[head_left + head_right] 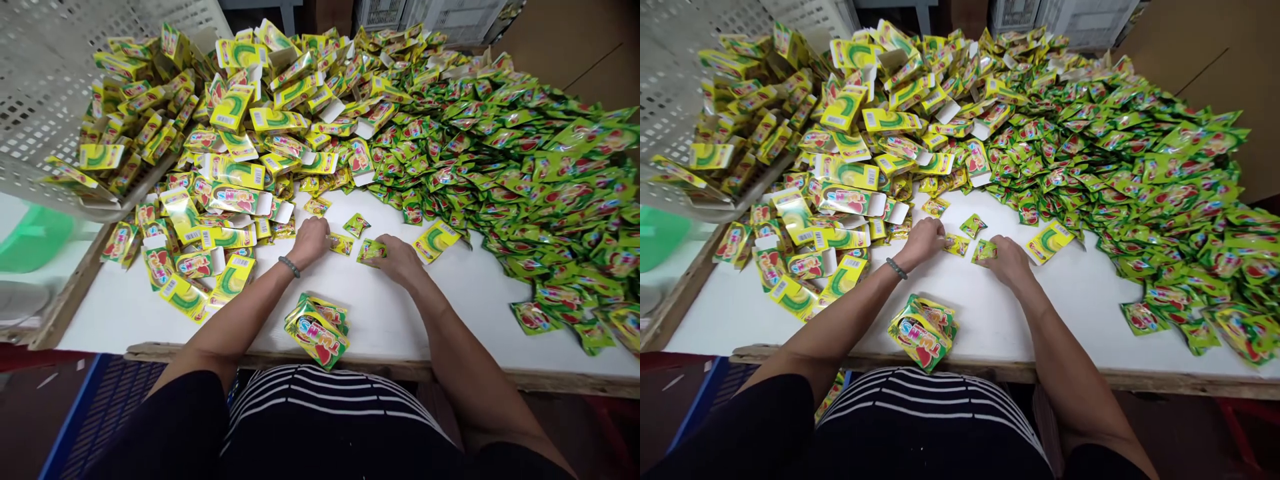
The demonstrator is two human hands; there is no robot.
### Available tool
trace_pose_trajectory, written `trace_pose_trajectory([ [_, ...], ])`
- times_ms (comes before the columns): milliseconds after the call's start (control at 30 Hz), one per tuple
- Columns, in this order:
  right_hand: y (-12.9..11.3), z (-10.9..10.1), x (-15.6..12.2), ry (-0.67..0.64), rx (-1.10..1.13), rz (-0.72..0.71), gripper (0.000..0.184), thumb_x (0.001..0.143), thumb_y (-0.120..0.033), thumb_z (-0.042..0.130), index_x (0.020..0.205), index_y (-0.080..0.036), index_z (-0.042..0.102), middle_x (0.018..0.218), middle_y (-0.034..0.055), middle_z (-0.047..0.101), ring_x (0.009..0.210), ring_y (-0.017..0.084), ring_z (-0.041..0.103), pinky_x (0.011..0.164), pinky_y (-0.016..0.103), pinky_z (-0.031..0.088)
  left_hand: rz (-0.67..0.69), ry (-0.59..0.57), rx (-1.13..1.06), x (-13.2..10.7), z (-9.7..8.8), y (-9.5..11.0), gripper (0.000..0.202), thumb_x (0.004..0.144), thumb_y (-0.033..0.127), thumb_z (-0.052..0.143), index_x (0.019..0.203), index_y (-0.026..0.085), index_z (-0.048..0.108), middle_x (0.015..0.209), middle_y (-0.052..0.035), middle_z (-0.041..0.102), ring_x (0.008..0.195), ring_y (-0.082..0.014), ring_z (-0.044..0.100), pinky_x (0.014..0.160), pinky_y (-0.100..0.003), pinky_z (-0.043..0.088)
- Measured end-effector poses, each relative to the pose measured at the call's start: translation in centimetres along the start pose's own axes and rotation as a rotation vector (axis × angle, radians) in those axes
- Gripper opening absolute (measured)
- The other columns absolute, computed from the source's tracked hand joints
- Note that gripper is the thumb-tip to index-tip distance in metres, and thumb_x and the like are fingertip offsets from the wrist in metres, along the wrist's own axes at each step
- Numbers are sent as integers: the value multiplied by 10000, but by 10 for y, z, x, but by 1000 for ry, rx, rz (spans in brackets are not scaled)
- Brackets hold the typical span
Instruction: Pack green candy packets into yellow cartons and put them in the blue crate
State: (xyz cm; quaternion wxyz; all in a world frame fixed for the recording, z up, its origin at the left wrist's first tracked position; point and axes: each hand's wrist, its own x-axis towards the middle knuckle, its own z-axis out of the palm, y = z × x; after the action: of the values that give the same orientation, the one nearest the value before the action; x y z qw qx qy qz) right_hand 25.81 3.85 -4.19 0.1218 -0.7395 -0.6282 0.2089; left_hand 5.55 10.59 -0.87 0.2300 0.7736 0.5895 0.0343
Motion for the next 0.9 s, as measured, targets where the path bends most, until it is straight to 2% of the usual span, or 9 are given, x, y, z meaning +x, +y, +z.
trace_pose_trajectory([
  [67, -3, -2, 0, -23, 40, 20, 331, 688, -353, 761, 973, -219, 659, 935, 78, 687, 853, 258, 628, 674, 318, 437, -31, -10, -81, 1, 5, -1, 246, 764, 295, 737, 943, 153, 645, 986, -108, 688, 971, -264, 627, 794, -326, 454],
  [167, -1, -6, 0, 14, 175, -5, 295, 733, -366, 703, 980, -216, 644, 871, 51, 681, 777, 226, 610, 643, 298, 419, -55, -32, -147, -1, 8, -1, 311, 761, 293, 740, 1021, 184, 609, 909, -41, 703, 880, -215, 641, 745, -297, 448],
  [333, -3, -7, 0, 16, 450, -76, 349, 735, -306, 640, 1078, -240, 634, 698, -16, 624, 641, 182, 559, 606, 288, 420, -19, -50, -73, -3, 13, 2, 267, 764, 343, 733, 942, 171, 633, 1001, -80, 684, 960, -227, 625, 782, -298, 450],
  [433, -8, -2, 1, -11, 684, -60, 347, 700, -351, 680, 1018, -233, 613, 710, -23, 632, 641, 171, 574, 623, 295, 465, 33, -77, -81, -3, 14, 5, 152, 781, 278, 702, 866, 172, 634, 1021, -87, 685, 976, -230, 627, 788, -297, 448],
  [500, -10, 2, 2, -35, 820, -26, 331, 670, -401, 715, 919, -221, 592, 721, -11, 641, 660, 176, 598, 634, 306, 494, 48, -88, -121, -5, 14, 6, 169, 787, 247, 688, 926, 176, 623, 983, -70, 701, 935, -225, 642, 770, -298, 449],
  [567, -13, 7, 2, -55, 859, 11, 325, 667, -441, 720, 854, -220, 572, 701, -6, 635, 668, 186, 611, 627, 311, 503, 42, -84, -149, -8, 15, 7, 284, 789, 245, 687, 1050, 180, 594, 946, -53, 714, 903, -224, 654, 761, -301, 451],
  [633, -18, 13, 1, -36, 759, 30, 303, 697, -456, 692, 840, -220, 567, 707, 4, 633, 685, 197, 613, 626, 313, 497, 19, -76, -133, -12, 16, 10, 347, 803, 241, 672, 1127, 176, 566, 931, -55, 722, 906, -237, 661, 768, -312, 454],
  [767, -32, 24, -6, 73, 279, -14, 231, 759, -361, 629, 921, -197, 605, 873, 76, 660, 812, 241, 618, 706, 336, 468, -12, -84, -88, -24, 14, 18, 259, 834, 182, 598, 1093, 161, 596, 951, -80, 726, 923, -245, 666, 768, -316, 458],
  [900, -36, 28, -12, 76, 77, -98, 256, 816, -340, 557, 1015, -191, 616, 931, 109, 663, 846, 268, 607, 722, 353, 446, 14, -110, -56, -52, -16, 9, 261, 847, 253, 631, 1091, 163, 603, 947, -76, 727, 908, -235, 666, 766, -305, 460],
])
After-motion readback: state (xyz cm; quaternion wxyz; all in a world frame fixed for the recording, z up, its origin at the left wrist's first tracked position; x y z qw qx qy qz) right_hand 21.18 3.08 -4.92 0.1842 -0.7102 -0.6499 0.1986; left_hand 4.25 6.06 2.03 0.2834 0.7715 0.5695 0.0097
